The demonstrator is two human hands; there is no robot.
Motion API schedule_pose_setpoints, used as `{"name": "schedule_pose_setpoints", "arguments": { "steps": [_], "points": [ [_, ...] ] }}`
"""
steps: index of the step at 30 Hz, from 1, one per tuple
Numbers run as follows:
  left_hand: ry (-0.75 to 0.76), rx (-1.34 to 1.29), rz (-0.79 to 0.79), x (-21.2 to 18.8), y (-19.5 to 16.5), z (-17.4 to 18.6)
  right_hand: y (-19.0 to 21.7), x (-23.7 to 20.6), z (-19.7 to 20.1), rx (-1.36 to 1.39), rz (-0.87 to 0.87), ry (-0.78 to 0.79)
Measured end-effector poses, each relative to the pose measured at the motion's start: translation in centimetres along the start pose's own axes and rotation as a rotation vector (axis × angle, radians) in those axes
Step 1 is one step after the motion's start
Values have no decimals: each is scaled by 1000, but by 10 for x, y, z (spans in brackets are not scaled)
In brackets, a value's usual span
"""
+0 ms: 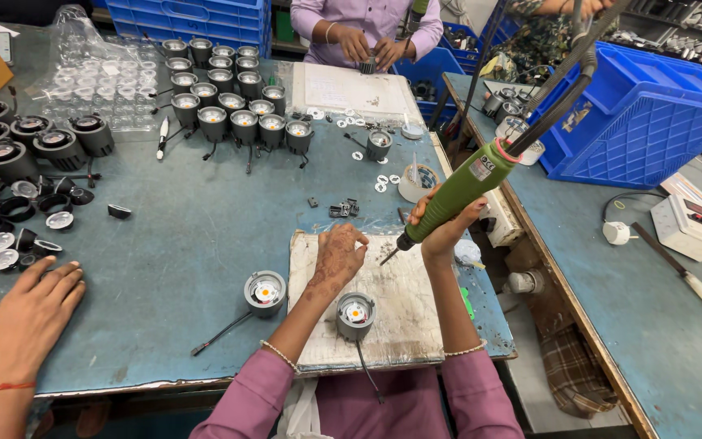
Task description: The person assembles LED light fixtures at a workbench. They insert small components into the housing, apply adhesive with a syringe, and secure parts using a green electric screwdriver. Completed units are placed on the table.
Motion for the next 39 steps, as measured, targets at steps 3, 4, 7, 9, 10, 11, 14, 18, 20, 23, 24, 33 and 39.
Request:
{"name": "schedule_pose_setpoints", "arguments": {
  "steps": [3, 4, 7, 9, 10, 11, 14, 18, 20, 23, 24, 33, 39],
  "points": [
    [43, -29, -24, -1, -3, -3, 11, 3, -2, 7, 24, 8],
    [69, -50, -29, -1, -4, -4, 17, 5, -4, 12, 35, 13],
    [167, -152, -88, -6, -12, -8, 38, 6, -7, 12, 36, 18],
    [203, -242, -112, -8, -18, -9, 51, 6, -10, 8, 22, 15],
    [201, -291, -110, -10, -21, -9, 58, 5, -11, 7, 15, 13],
    [200, -340, -108, -12, -23, -9, 65, 4, -14, 9, 19, 16],
    [277, -345, 24, -17, -16, -17, 79, 1, -21, 27, 22, 25],
    [296, -355, 27, -19, -17, -21, 87, -4, -25, 64, -11, 17],
    [267, -368, 13, -19, -19, -20, 89, -5, -27, 69, -22, 14],
    [225, -389, 7, -20, -22, -16, 91, -8, -29, 75, -26, 22],
    [214, -394, 8, -20, -23, -14, 92, -7, -29, 87, -33, 27],
    [225, -169, -131, -21, -41, 2, 98, -13, -34, 123, -56, 35],
    [312, -62, -159, -17, -49, -1, 100, -16, -39, 79, -50, 60]
  ]
}}
Point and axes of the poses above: each hand's wrist, its own x-axis towards the middle knuckle, its own z-axis out of the back of the hand, y = z × x, the point moved 9 cm from there along x, towards the middle knuckle, and after that the axes turned 13 degrees about -z, right-handed, at the moved point
